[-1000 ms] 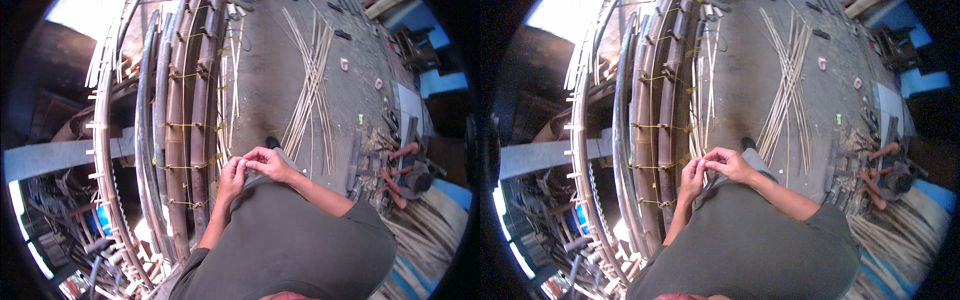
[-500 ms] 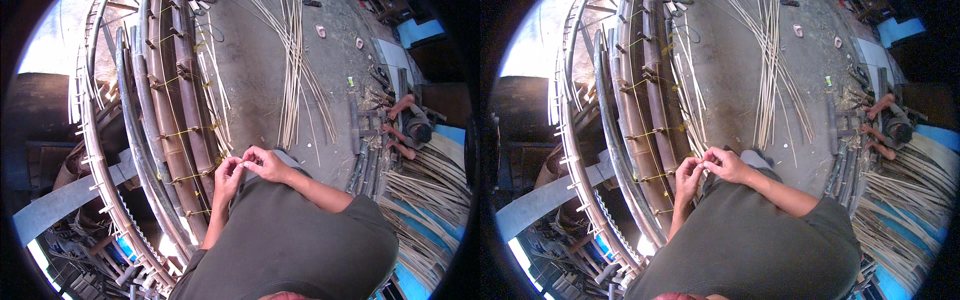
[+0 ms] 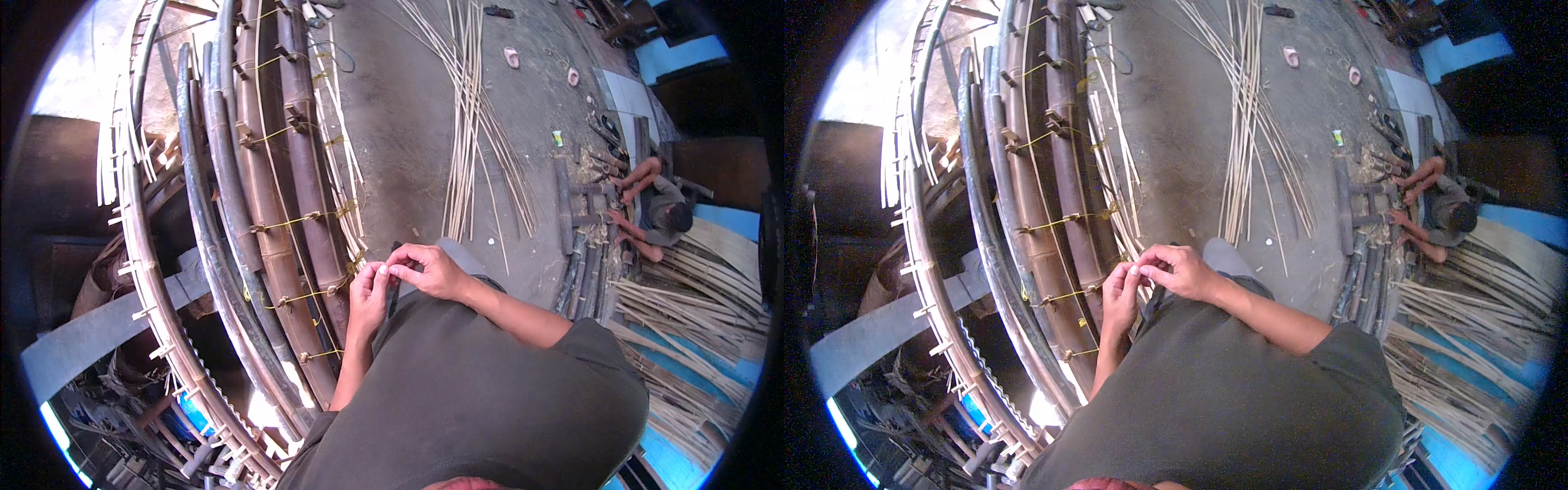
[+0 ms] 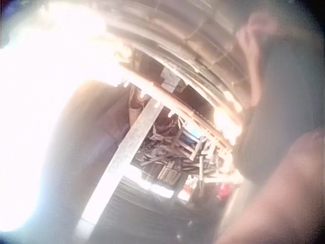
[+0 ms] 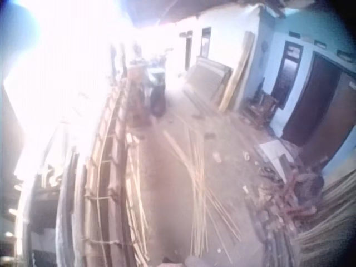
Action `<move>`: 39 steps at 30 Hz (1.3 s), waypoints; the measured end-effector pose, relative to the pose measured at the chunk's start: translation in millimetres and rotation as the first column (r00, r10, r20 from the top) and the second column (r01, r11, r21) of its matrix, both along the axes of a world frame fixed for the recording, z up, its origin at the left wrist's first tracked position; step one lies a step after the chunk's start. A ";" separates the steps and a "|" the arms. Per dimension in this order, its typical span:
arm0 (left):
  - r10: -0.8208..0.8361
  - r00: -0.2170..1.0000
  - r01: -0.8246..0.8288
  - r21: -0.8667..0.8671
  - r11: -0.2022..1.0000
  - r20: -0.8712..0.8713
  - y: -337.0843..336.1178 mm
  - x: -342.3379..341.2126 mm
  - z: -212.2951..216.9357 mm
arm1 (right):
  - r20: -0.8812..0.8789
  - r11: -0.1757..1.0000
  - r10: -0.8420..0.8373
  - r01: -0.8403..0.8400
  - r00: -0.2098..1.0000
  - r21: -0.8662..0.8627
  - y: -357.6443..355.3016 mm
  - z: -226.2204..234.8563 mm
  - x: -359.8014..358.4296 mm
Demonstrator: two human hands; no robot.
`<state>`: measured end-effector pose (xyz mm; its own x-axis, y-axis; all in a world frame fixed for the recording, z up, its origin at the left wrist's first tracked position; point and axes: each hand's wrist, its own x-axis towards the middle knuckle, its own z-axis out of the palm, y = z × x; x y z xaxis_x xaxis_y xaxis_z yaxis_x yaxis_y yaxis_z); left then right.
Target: The person ties yellow string around a bundle of bamboo poles arranged horizontally. They repeatedly wrap and knot the string at multiple points along the poles to secure them together.
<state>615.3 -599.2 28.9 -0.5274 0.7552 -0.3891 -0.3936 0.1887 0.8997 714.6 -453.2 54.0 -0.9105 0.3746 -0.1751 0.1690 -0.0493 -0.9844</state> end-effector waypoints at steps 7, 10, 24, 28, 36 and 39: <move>0.024 0.978 -0.019 0.029 0.999 -0.205 18.8 -13.4 17.7 | 0.011 0.988 0.112 -0.113 0.994 0.103 26.5 28.7 -20.6; 0.084 0.988 -0.065 0.148 0.987 -0.126 38.0 -17.8 29.1 | -0.047 0.986 0.070 -0.076 0.996 -0.147 35.7 25.5 -28.4; 0.529 0.837 -0.491 0.237 0.838 -0.136 135.2 -55.7 71.0 | -0.412 0.810 0.345 -0.046 0.843 0.585 197.8 24.5 -146.7; 0.717 0.683 -0.616 0.416 0.669 -0.141 153.4 -62.4 89.8 | -0.161 0.889 0.455 -0.436 0.876 0.142 267.7 31.0 -177.0; 0.775 0.509 -0.761 0.225 0.608 -0.375 192.3 -23.1 107.1 | -0.265 0.454 0.840 -0.881 0.473 -0.133 227.3 76.3 -199.6; 0.787 0.458 -0.800 0.195 0.568 -0.415 198.9 -8.3 102.9 | -0.244 0.382 0.875 -0.906 0.418 -0.182 220.6 70.5 -196.2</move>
<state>607.0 -400.3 131.8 -0.9966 -0.0804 0.0198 0.0186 0.0158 0.9997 518.4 -232.6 124.4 -0.7086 -0.7055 -0.0123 0.1799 -0.1638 -0.9700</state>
